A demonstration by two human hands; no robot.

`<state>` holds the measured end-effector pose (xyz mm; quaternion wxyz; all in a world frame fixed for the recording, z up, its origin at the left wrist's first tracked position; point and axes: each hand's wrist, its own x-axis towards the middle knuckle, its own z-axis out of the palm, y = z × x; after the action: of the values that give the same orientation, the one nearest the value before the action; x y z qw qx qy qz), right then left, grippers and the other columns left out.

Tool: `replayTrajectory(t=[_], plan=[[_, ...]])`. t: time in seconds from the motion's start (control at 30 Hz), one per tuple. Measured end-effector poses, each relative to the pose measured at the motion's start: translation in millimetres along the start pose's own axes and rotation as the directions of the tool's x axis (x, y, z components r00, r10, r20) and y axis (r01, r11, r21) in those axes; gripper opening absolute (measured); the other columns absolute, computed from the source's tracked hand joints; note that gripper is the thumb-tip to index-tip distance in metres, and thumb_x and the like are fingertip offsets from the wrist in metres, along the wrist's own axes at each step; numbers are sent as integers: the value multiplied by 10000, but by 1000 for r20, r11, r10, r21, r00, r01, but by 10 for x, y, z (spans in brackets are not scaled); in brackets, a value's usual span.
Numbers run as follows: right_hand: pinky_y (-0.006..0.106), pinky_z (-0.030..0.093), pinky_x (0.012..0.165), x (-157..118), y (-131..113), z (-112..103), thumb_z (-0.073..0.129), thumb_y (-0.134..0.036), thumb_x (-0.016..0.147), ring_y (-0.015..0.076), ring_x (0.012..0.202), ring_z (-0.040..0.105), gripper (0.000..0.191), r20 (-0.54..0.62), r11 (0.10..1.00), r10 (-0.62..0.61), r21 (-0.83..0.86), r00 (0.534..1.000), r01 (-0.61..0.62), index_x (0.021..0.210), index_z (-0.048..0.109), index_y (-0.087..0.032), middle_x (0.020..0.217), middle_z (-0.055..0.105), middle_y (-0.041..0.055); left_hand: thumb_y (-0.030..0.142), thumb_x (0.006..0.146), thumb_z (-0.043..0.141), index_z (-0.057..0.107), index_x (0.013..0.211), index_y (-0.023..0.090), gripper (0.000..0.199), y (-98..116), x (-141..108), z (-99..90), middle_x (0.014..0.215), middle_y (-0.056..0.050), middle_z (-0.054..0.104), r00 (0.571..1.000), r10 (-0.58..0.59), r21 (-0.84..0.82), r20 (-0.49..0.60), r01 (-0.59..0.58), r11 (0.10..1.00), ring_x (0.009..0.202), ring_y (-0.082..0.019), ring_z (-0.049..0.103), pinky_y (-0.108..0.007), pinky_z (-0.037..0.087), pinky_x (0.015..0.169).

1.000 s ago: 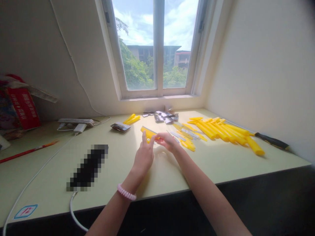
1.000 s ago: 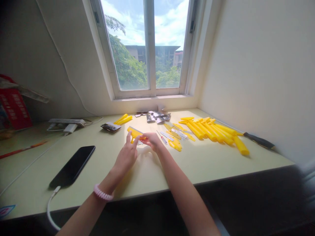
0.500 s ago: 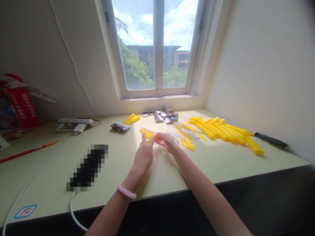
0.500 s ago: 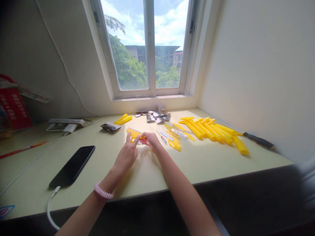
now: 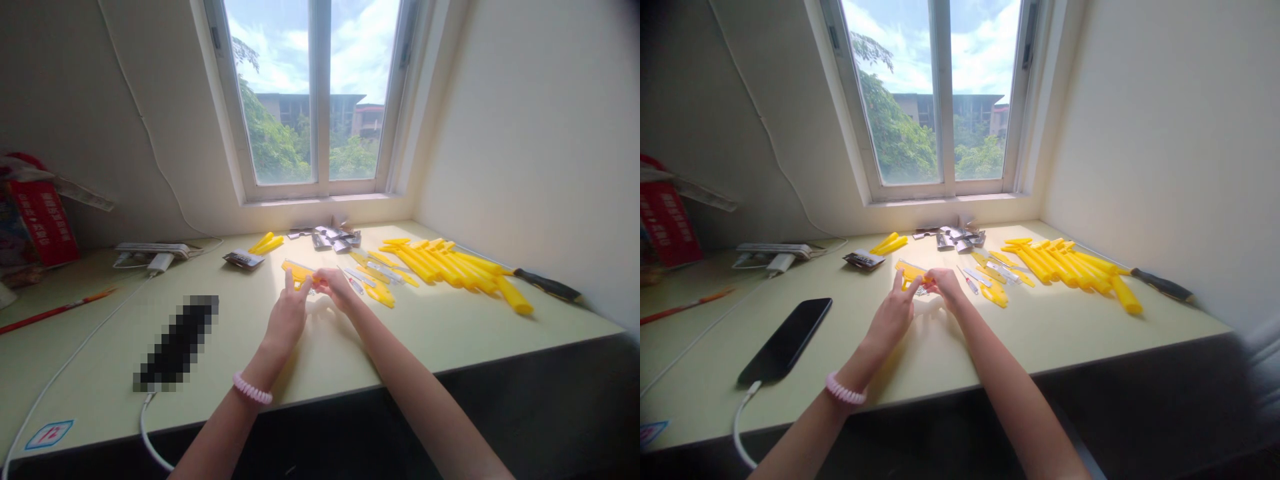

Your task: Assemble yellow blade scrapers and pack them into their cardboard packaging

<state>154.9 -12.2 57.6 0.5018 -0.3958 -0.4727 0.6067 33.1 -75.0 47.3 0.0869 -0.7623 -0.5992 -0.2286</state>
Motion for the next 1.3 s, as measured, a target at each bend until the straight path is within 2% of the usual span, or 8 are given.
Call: replayTrajectory(t=[0.2, 0.3, 0.43, 0.6, 0.7, 0.8, 1.17, 1.3], plan=[[252, 417, 518, 108, 82, -98, 419, -326, 756, 140, 581, 543, 265, -1, 939, -138, -319, 990, 130, 680, 601, -150, 644, 613, 46, 50, 785, 362, 406, 1261, 245, 517, -100, 96, -29, 1386, -187, 257, 994, -110, -44, -16, 109, 993, 803, -206, 613, -343, 463, 720], [253, 406, 572, 167, 188, -193, 475, -216, 700, 146, 625, 543, 161, 6, 699, -309, -676, 951, 231, 651, 620, -165, 657, 624, 38, 73, 785, 361, 414, 1249, 236, 495, -149, 195, -59, 1368, -192, 292, 975, -197, -181, -105, 176, 968, 785, -207, 608, -363, 462, 717], [248, 407, 606, 161, 264, -217, 501, -106, 639, 143, 648, 548, 180, 158, 519, -324, -795, 933, 315, 699, 653, -181, 714, 640, 33, 98, 761, 417, 458, 1176, 269, 452, -201, 358, -88, 1204, -98, 487, 924, -309, -536, -227, 146, 832, 736, -151, 584, -302, 469, 682], [259, 406, 637, 103, 247, -147, 526, -87, 631, 146, 659, 525, 195, 290, 441, -369, -781, 883, 441, 692, 672, -201, 719, 604, 28, 104, 697, 508, 418, 1156, 275, 499, -239, 476, -41, 878, -11, 575, 923, -384, -980, 36, 108, 166, 487, -47, 467, -178, 404, 475], [258, 396, 642, 88, 249, -144, 538, -90, 629, 146, 675, 507, 185, 300, 430, -358, -788, 884, 441, 682, 674, -203, 732, 574, 25, 86, 679, 534, 387, 1179, 279, 555, -291, 468, -25, 779, 13, 553, 929, -333, -972, 162, 93, -214, 523, -43, 476, -138, 372, 469], [252, 385, 644, 93, 266, -156, 537, -87, 637, 143, 691, 491, 176, 287, 433, -333, -800, 898, 416, 662, 668, -201, 743, 552, 22, 53, 663, 547, 381, 1186, 293, 599, -379, 436, -41, 824, 4, 549, 921, -281, -901, 269, 138, -411, 532, -22, 470, -109, 360, 466], [306, 354, 735, 76, 310, -64, 509, -62, 710, 187, 827, 456, 130, 359, 193, -386, -869, 850, 455, 686, 583, -166, 826, 547, 72, 7, 751, 426, 347, 1226, 293, 560, -460, 368, -101, 1034, -69, 512, 923, -144, -749, 358, 191, -635, 531, 19, 421, -52, 357, 455], [308, 354, 731, 140, 247, -113, 454, -98, 755, 181, 791, 458, 128, 212, 319, -481, -861, 851, 395, 723, 554, -172, 790, 564, 64, 22, 750, 449, 348, 1217, 290, 548, -481, 348, -81, 1057, -67, 513, 911, -60, -722, 408, 282, -632, 544, 18, 433, -49, 359, 455]])
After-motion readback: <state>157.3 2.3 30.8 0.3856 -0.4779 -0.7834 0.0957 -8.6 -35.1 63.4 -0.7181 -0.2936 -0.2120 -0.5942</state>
